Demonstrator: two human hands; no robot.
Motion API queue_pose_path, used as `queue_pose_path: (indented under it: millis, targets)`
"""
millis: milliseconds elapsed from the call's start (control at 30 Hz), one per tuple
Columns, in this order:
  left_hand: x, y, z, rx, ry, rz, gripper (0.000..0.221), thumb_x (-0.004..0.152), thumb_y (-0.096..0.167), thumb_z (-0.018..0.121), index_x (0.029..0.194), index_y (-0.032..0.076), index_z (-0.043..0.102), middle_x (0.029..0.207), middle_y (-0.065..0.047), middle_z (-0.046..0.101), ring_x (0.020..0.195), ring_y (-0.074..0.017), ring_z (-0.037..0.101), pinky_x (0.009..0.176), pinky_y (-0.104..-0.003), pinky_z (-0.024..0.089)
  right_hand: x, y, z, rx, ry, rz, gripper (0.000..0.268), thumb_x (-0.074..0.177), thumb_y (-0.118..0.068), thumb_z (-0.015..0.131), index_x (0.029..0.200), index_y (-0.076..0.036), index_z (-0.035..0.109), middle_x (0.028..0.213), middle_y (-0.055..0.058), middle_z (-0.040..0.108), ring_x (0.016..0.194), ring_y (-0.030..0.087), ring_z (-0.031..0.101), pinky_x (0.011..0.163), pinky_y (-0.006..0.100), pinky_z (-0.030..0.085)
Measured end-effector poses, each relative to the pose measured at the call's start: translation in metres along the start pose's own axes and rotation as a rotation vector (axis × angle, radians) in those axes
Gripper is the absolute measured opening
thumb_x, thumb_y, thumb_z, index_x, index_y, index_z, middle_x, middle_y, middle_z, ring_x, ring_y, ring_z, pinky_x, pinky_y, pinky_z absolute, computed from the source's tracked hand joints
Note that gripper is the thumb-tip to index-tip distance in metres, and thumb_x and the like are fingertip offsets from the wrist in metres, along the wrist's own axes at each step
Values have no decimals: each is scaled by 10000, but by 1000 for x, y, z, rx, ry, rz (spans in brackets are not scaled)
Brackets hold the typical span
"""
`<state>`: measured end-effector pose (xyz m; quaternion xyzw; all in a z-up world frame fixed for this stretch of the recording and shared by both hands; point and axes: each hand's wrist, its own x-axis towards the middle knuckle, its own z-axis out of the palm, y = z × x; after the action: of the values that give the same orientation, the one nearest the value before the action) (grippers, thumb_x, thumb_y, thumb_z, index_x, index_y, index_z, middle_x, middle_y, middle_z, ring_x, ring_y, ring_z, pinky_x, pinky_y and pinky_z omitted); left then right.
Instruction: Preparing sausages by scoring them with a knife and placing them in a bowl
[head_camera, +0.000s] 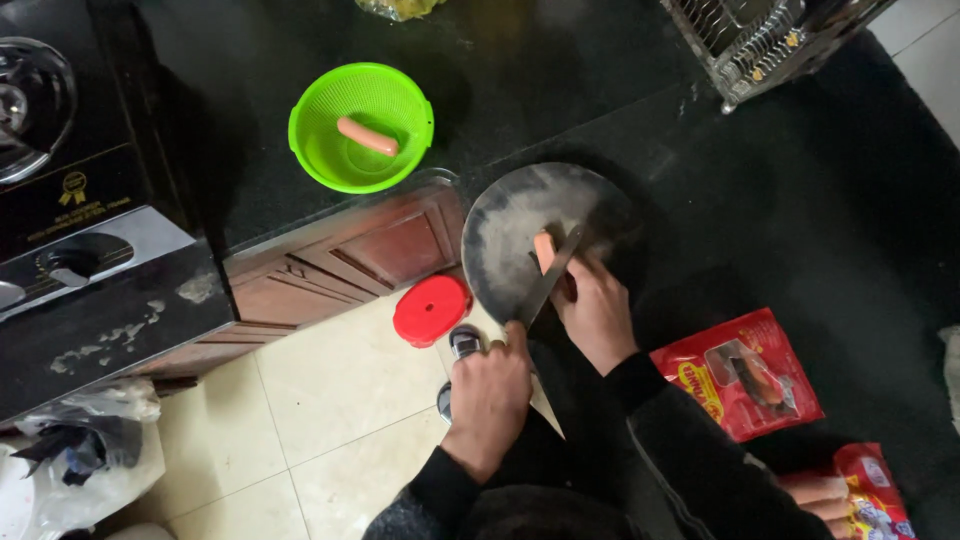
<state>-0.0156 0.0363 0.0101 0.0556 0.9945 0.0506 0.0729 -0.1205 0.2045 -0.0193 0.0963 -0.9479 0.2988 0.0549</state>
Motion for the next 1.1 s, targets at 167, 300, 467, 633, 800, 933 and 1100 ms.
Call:
queue_pose_path:
  millis: [167, 300, 467, 633, 800, 933, 1100]
  targets:
    - [1, -1, 13, 33, 60, 13, 270, 1017, 147, 562, 1283, 143, 608, 819, -32, 825, 633, -296, 817, 483, -457, 600, -4, -1, -1, 36, 13, -1, 338, 987, -157, 773, 1324, -138, 760, 1217, 182, 776, 1074, 465, 750, 872, 569, 564]
    - [12, 0, 27, 20, 67, 15, 386, 1019, 136, 544, 1399, 98, 602, 835, -64, 830, 633, -323, 823, 481, -478, 608, -13, 4, 4, 30, 58, -11, 185, 914, -98, 787, 1091, -143, 753, 1097, 163, 742, 1004, 441, 741, 865, 552, 544]
    - [-4, -1, 5, 50, 32, 33, 317, 1014, 149, 577, 1330, 147, 597, 855, -17, 813, 656, -290, 827, 493, -452, 617, -17, 6, 2, 66, 38, 32, 292, 873, -98, 832, 1143, -128, 726, 1115, 157, 719, 1054, 435, 728, 882, 540, 550]
    - [-10, -3, 9, 15, 33, 35, 251, 997, 159, 595, 1247, 183, 605, 834, -24, 814, 648, -302, 813, 478, -477, 609, -20, 10, 7, 77, 107, -40, 293, 871, -31, 785, 1148, -117, 748, 1121, 168, 730, 1012, 429, 735, 900, 506, 561]
    - [1, -2, 17, -24, -7, 54, 267, 1025, 106, 545, 1284, 160, 581, 837, -61, 822, 663, -335, 825, 502, -482, 601, -26, 4, 4, 70, 160, -40, 143, 902, -60, 790, 1015, -143, 762, 1057, 107, 766, 973, 351, 751, 873, 466, 567]
    - [-7, -4, 14, 20, 85, 85, 206, 1023, 135, 578, 1220, 193, 600, 827, -8, 816, 640, -247, 812, 472, -405, 575, -28, 3, -3, 128, 116, -32, 176, 899, -39, 799, 1038, -137, 754, 1049, 112, 725, 990, 360, 729, 898, 476, 545]
    - [-20, -3, 13, 32, 92, 108, 514, 976, 184, 604, 1471, 46, 622, 792, -3, 796, 593, -283, 810, 438, -459, 609, -32, 9, 0, 145, 129, -13, 252, 852, -31, 865, 1061, -126, 761, 1029, 96, 721, 950, 330, 753, 853, 442, 562]
